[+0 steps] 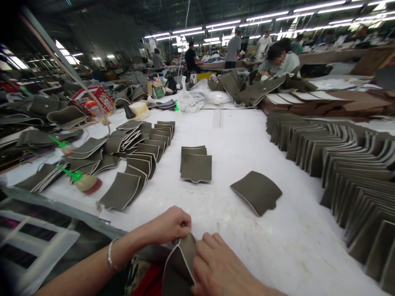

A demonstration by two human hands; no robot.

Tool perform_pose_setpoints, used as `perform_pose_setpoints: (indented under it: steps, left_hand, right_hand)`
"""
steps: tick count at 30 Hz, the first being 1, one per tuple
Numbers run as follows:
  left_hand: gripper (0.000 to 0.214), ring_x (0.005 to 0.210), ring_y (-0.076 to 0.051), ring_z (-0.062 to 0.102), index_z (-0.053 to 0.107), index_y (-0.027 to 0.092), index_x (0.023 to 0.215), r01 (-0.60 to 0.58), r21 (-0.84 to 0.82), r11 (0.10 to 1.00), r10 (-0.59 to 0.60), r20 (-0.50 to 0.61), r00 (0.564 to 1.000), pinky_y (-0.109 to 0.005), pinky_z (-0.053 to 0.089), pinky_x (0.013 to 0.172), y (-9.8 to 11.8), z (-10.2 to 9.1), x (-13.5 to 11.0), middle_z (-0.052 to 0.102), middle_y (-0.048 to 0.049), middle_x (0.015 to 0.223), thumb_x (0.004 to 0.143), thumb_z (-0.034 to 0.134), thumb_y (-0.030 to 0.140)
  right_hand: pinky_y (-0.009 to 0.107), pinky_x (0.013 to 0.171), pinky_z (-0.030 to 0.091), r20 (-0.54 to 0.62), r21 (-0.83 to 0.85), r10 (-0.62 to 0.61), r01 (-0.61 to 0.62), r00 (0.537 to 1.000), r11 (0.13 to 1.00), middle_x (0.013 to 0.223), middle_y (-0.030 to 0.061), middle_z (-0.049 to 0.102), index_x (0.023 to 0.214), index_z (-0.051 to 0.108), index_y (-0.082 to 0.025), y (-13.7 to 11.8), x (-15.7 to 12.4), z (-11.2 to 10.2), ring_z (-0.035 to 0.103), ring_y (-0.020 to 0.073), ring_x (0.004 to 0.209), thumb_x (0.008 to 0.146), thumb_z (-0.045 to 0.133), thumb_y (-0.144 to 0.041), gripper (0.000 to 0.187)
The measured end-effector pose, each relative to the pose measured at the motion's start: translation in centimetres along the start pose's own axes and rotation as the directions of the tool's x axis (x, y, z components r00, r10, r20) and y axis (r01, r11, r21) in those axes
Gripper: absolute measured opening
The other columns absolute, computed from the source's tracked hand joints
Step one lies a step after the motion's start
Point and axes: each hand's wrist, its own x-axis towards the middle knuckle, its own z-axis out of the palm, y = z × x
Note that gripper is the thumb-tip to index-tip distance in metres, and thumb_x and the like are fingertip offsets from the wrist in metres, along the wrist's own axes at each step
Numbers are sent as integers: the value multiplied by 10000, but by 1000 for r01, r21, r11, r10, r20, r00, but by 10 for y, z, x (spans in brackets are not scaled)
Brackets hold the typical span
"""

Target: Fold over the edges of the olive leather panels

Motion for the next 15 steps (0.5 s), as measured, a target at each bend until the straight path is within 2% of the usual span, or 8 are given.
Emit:
perform_pose_setpoints:
  steps: [4, 7, 10, 12, 13, 15]
  left_hand:
    - [73, 559, -91, 372, 607, 141, 635, -52, -193, 980, 79, 134, 988, -217, 266, 525, -8, 6, -3, 434, 61, 547, 692, 566, 160]
    - [301, 574, -90, 334, 556, 140, 631, -54, -340, 939, 112, 151, 982, -215, 273, 536, -16, 14, -9, 378, 55, 580, 828, 577, 366]
    - [484, 605, -110, 432, 619, 123, 772, -48, -445, 894, 118, 132, 984, -225, 358, 589, -26, 15, -20, 492, 16, 651, 925, 432, 542]
    - [588, 633, -130, 509, 670, 103, 903, -55, -473, 879, 119, 107, 987, -246, 405, 631, -31, 14, -30, 580, -30, 732, 963, 321, 573]
    - [578, 628, -130, 517, 686, 102, 940, -50, -476, 878, 109, 97, 989, -244, 404, 622, -33, 13, -35, 590, -33, 741, 959, 350, 572]
    - [437, 587, -113, 476, 707, 117, 964, -21, -453, 891, 66, 85, 994, -218, 356, 562, -35, 12, -45, 553, 7, 678, 887, 561, 521]
  right_hand:
    - [421, 800, 474, -11, 110, 68, -67, 998, 992, 997, 92, 613, 815, 532, -211, 2, -2, -6, 542, 283, 956, 880, 596, -125, 126]
    - [429, 861, 491, -52, 253, 121, -105, 991, 962, 1131, 117, 558, 906, 509, -199, 10, 0, 8, 539, 264, 1020, 895, 481, -66, 137]
    - [419, 894, 492, -78, 365, 145, -107, 986, 925, 1146, 103, 536, 1024, 486, -206, 15, 1, 25, 540, 237, 1035, 950, 363, -82, 190]
    - [431, 860, 500, -80, 386, 153, -111, 985, 916, 1090, 90, 549, 1032, 479, -215, 18, 1, 34, 548, 240, 980, 977, 331, -126, 181]
    - [436, 835, 503, -78, 385, 157, -116, 984, 915, 1061, 86, 553, 1027, 478, -217, 19, 1, 37, 549, 244, 949, 984, 320, -143, 180]
    - [438, 797, 505, -81, 384, 160, -117, 984, 916, 1021, 81, 555, 1020, 475, -220, 21, 1, 43, 549, 245, 903, 993, 300, -167, 185]
